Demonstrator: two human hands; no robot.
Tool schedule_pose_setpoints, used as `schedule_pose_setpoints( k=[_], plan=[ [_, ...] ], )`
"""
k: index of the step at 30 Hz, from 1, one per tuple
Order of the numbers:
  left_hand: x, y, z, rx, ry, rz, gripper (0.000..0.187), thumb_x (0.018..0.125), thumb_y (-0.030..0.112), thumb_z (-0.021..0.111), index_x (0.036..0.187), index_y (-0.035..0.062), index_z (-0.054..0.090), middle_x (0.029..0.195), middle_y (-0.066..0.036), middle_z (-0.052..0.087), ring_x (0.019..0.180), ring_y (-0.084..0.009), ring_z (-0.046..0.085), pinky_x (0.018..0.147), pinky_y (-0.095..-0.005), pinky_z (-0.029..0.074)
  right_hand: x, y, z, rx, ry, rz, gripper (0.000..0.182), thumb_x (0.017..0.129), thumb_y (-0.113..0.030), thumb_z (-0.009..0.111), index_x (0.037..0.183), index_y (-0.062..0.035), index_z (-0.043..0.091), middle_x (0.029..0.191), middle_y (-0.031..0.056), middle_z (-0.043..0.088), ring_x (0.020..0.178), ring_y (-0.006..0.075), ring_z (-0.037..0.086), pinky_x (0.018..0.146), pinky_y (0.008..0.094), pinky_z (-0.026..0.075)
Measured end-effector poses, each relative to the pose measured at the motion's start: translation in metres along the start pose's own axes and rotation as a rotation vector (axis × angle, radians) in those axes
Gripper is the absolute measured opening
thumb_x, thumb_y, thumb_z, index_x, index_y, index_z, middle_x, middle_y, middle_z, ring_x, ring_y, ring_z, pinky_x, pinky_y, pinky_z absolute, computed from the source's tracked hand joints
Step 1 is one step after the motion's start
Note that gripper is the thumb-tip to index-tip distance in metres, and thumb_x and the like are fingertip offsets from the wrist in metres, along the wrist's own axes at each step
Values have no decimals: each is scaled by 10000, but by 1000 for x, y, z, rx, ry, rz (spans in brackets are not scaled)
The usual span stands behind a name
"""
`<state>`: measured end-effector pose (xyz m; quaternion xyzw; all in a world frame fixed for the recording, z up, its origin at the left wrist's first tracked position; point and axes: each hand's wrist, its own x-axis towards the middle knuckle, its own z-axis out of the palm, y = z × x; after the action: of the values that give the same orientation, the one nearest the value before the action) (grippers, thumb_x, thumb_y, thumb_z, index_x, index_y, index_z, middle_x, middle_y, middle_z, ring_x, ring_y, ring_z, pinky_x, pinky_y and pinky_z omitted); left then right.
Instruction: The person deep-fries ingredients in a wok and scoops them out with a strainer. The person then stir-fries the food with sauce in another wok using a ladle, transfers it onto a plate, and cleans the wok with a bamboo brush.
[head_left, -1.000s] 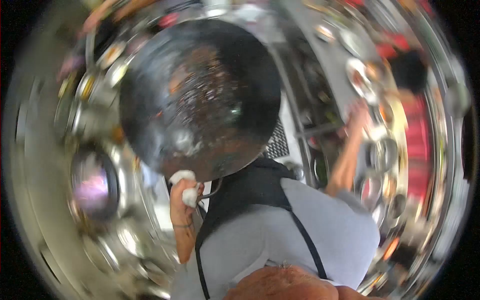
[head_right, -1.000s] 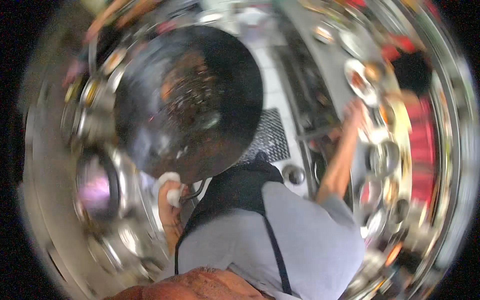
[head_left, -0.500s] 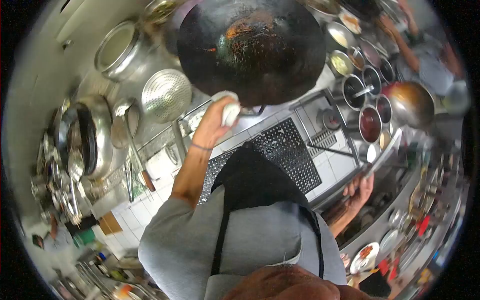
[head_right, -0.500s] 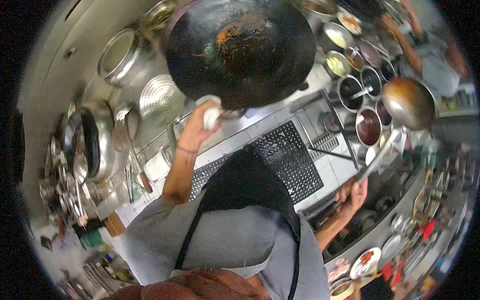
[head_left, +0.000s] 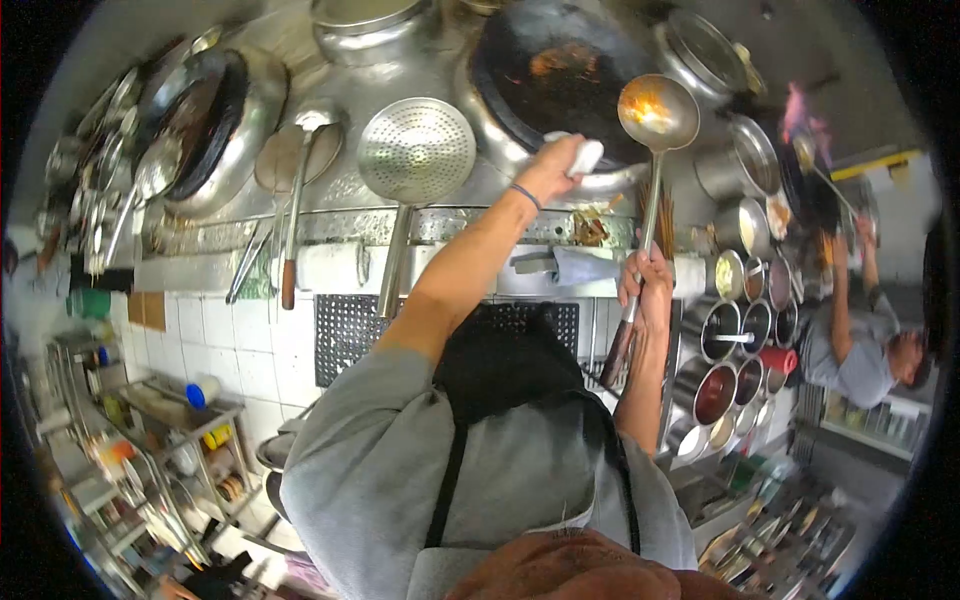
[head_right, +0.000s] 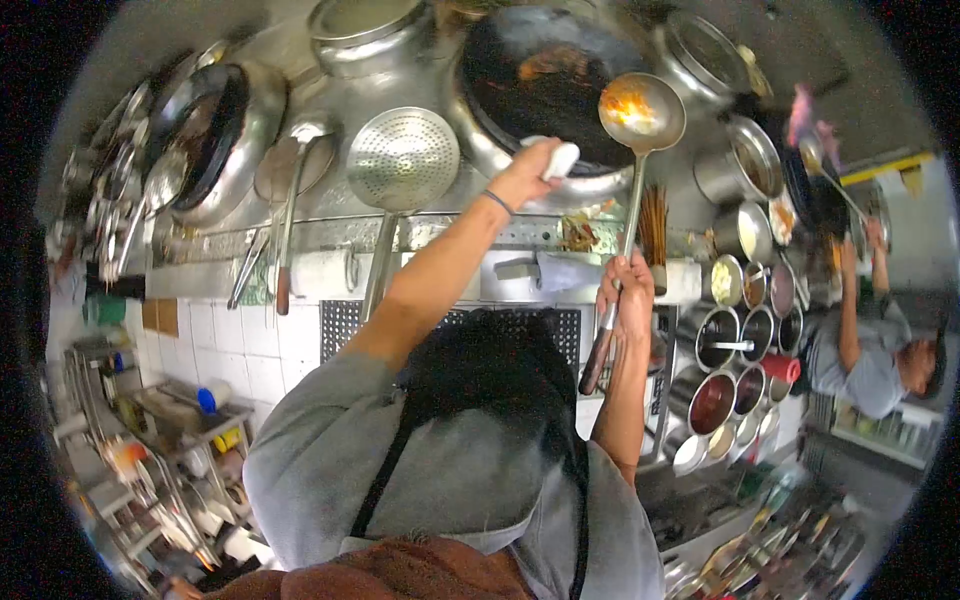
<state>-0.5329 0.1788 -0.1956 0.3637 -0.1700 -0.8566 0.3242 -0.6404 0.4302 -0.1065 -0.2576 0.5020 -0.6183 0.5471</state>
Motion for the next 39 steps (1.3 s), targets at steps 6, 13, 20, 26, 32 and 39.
schedule_pose_setpoints(
  k=[6, 13, 20, 26, 32, 39],
  plan=[
    [-53, 11, -8, 96, -147, 3, 168, 834, 358, 713, 865, 206, 648, 742, 49, 621, 619, -101, 555, 470, -233, 369, 68, 2, -42, 285, -193, 153, 331, 1024, -171, 460, 1335, -57, 474, 804, -1, 470, 520, 54, 408, 400, 239, 384],
    [-151, -52, -68, 647, 324, 565, 614, 753, 213, 771, 1243, 3, 466, 972, -119, 654, 849, -216, 649, 711, -367, 534, 26, -28, -63, 211, -260, 379, 500, 1022, -377, 464, 1414, -76, 391, 831, -1, 488, 534, 69, 422, 417, 256, 393],
    [-163, -105, -138, 1634, 754, 539, 683, 653, 284, 795, 1219, 7, 531, 999, -263, 609, 992, -437, 572, 853, -464, 491, 1, -41, -70, 30, -241, 402, 486, 1038, -383, 426, 1422, -93, 357, 734, -22, 407, 498, 74, 386, 379, 257, 365],
    [-181, -97, -123, 1471, 732, 665, 577, 653, 292, 813, 1138, 41, 629, 1008, -251, 598, 955, -425, 580, 845, -463, 492, 38, -44, -68, -193, -307, 300, 466, 1000, -155, 498, 1425, -61, 333, 706, 3, 402, 451, 79, 385, 339, 262, 363],
    [-196, -97, -129, 1378, 707, 620, 654, 640, 289, 835, 1207, 55, 609, 1010, -246, 589, 983, -419, 583, 876, -455, 491, 82, -70, 39, -405, -372, 99, 412, 973, -138, 515, 1340, 31, 433, 561, -11, 435, 396, 84, 425, 347, 266, 361],
    [-195, -103, -151, 1256, 602, 726, 701, 626, 232, 842, 1242, 55, 557, 1081, -233, 597, 1048, -413, 572, 902, -444, 481, 225, -48, 231, -619, -527, -79, 142, 937, -126, 560, 958, 15, 559, 579, 21, 492, 423, 131, 485, 381, 299, 408]
  ],
)
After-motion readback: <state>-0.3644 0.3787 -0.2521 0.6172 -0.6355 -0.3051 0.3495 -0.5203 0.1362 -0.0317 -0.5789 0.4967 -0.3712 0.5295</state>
